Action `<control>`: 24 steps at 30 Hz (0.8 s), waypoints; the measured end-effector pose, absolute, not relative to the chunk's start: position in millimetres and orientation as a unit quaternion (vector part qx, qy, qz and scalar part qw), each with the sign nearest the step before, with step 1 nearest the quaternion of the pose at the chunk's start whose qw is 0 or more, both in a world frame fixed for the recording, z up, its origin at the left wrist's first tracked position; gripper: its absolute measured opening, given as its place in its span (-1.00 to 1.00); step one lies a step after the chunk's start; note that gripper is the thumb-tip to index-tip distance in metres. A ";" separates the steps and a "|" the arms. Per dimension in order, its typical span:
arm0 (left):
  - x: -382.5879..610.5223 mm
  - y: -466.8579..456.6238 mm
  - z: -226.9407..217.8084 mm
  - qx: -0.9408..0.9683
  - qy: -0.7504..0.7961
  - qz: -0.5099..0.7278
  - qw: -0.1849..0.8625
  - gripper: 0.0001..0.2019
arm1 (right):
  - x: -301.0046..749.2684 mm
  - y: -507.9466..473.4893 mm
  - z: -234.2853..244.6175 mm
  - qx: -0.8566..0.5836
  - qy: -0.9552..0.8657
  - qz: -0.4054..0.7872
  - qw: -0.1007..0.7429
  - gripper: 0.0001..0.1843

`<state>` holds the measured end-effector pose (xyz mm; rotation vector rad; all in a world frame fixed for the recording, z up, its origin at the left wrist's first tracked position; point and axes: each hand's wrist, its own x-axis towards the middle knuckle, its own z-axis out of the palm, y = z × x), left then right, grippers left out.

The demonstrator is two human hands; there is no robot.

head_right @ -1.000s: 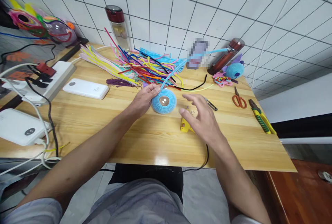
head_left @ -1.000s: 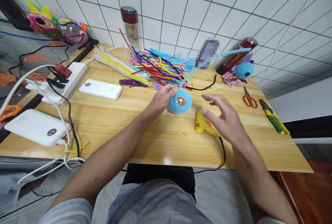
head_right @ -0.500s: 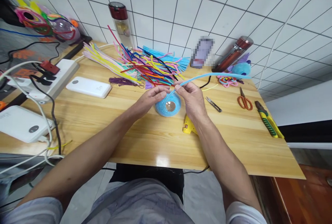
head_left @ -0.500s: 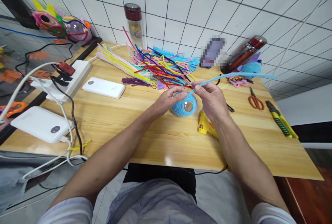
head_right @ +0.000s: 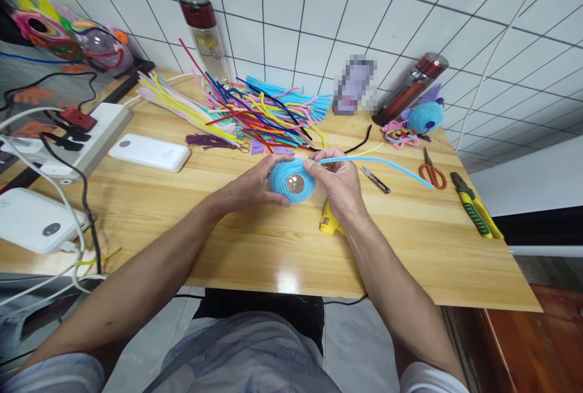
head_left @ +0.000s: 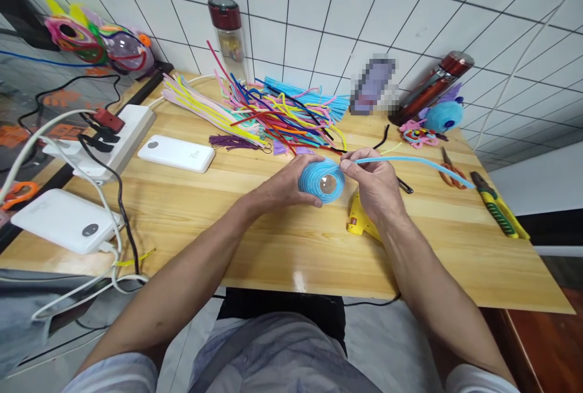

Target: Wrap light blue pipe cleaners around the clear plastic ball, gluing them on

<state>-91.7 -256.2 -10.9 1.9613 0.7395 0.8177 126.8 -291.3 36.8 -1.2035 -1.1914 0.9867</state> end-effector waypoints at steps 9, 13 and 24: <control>-82.9 -260.0 -16.6 0.811 0.301 0.356 0.354 -0.06 | 139.2 -298.4 43.5 -0.567 -0.560 0.403 0.450 -0.64; -81.0 -266.8 -11.6 0.818 0.322 0.350 0.323 -0.14 | 150.3 -309.4 59.2 -0.601 -0.651 0.237 0.399 -0.80; -84.5 -270.0 -3.4 0.845 0.309 0.334 0.283 -0.17 | 144.5 -295.9 59.5 -0.431 -0.826 0.146 0.334 -0.83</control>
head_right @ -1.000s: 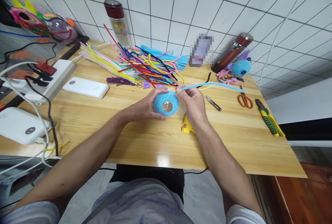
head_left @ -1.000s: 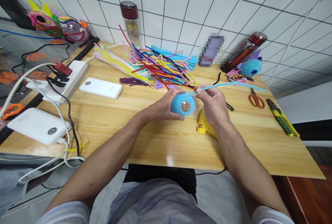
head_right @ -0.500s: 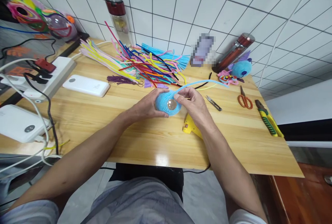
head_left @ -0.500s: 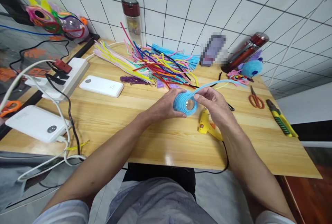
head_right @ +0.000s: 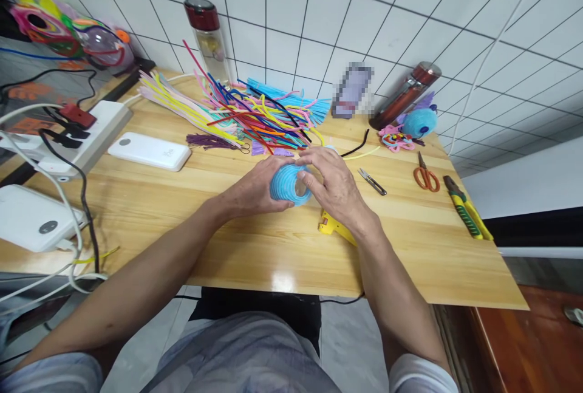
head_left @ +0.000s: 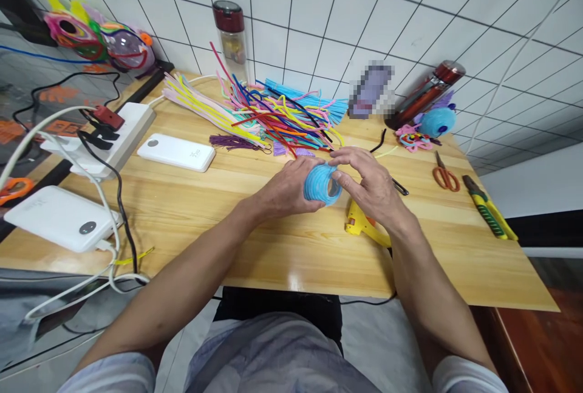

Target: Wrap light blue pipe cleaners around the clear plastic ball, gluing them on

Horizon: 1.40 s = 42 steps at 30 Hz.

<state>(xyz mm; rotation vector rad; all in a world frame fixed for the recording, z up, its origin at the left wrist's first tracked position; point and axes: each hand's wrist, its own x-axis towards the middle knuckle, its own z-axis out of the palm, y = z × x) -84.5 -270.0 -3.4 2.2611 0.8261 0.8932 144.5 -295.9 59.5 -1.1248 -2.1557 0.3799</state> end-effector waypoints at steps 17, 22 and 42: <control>-83.0 -271.6 -6.9 0.834 0.306 0.347 0.302 -0.21 | 144.5 -299.9 51.1 -0.464 -0.803 0.158 0.340 -0.91; -82.2 -272.0 -7.0 0.829 0.313 0.343 0.312 -0.19 | 142.8 -300.3 50.5 -0.462 -0.802 0.161 0.343 -0.89; -84.9 -275.9 -2.9 0.804 0.315 0.351 0.363 -0.31 | 134.4 -304.0 51.1 -0.483 -0.792 0.150 0.342 -0.87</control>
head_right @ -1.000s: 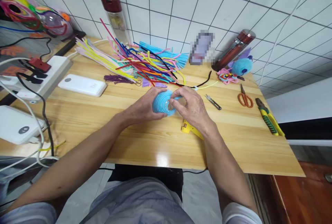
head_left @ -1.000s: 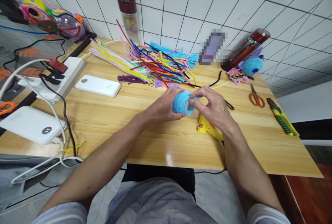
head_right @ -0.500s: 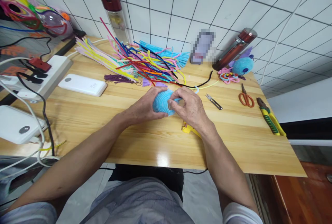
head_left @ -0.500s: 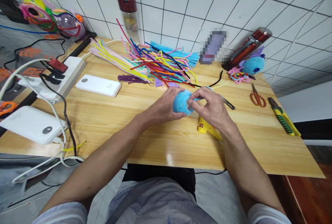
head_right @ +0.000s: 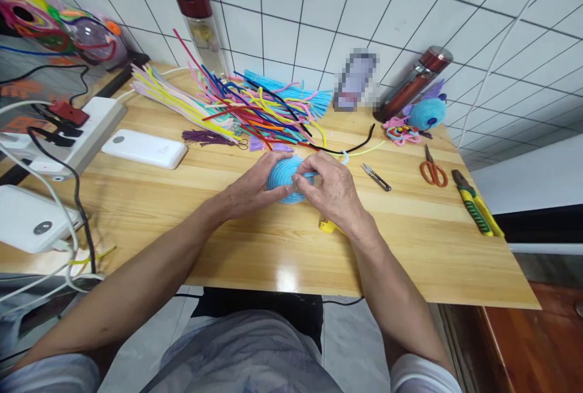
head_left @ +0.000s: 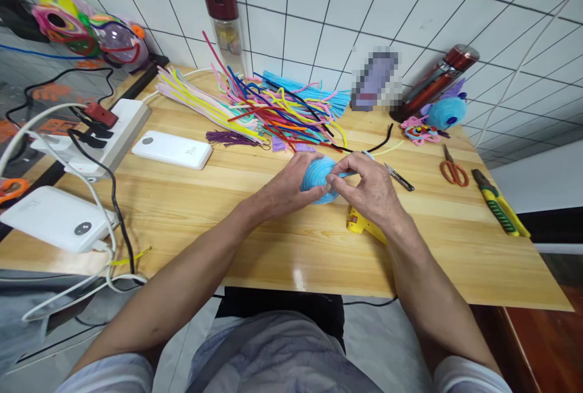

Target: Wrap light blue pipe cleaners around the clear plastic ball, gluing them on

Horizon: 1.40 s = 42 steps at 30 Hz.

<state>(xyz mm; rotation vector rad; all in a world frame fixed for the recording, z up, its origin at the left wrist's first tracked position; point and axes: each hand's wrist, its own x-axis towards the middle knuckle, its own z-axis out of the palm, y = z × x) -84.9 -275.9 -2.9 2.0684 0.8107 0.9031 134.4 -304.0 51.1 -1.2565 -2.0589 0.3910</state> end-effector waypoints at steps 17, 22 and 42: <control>-85.9 -278.4 3.3 0.795 0.321 0.333 0.393 -0.30 | 137.1 -303.3 55.2 -0.492 -0.771 0.205 0.347 -0.89; -84.7 -278.2 5.5 0.788 0.331 0.331 0.401 -0.30 | 139.4 -302.0 54.5 -0.497 -0.755 0.231 0.360 -0.90; -84.6 -279.2 9.2 0.781 0.351 0.329 0.398 -0.40 | 150.2 -306.3 52.5 -0.455 -0.762 0.212 0.410 -0.73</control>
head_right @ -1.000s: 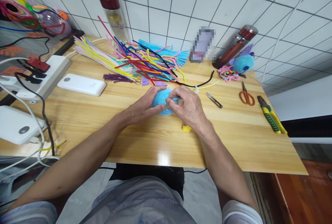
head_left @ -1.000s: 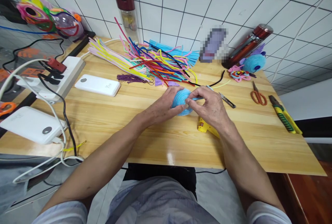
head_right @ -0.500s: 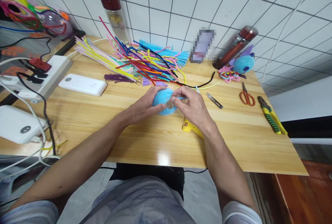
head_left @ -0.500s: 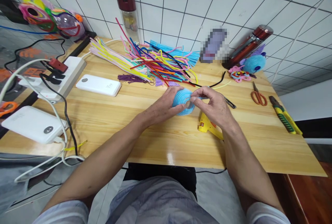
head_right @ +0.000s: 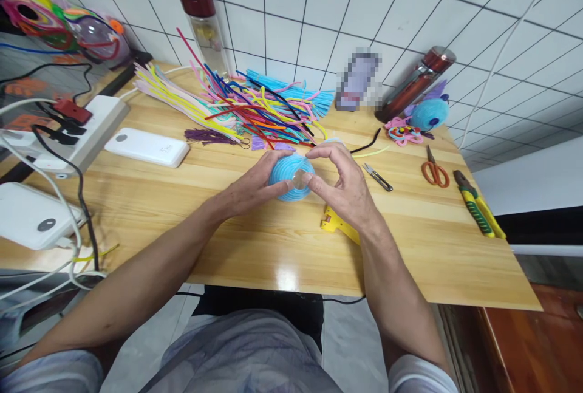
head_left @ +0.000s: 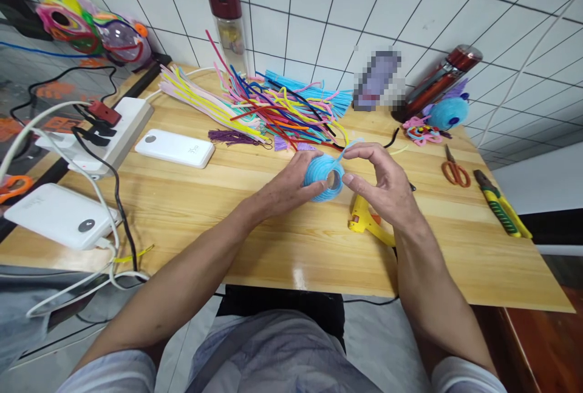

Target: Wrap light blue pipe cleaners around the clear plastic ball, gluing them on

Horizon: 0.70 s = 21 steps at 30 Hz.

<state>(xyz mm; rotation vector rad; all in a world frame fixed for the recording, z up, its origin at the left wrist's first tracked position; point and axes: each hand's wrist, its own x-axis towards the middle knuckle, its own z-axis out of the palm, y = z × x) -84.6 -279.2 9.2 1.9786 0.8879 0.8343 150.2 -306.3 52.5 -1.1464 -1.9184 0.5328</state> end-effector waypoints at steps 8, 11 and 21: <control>-82.5 -279.9 8.2 0.783 0.341 0.347 0.387 -0.41 | 146.3 -300.5 42.8 -0.448 -0.802 0.097 0.382 -0.78; -82.2 -279.9 7.3 0.782 0.345 0.349 0.383 -0.42 | 146.7 -299.8 41.2 -0.450 -0.807 0.085 0.374 -0.85; -81.7 -280.0 7.3 0.777 0.358 0.349 0.382 -0.39 | 138.7 -303.4 47.8 -0.505 -0.769 0.121 0.372 -0.90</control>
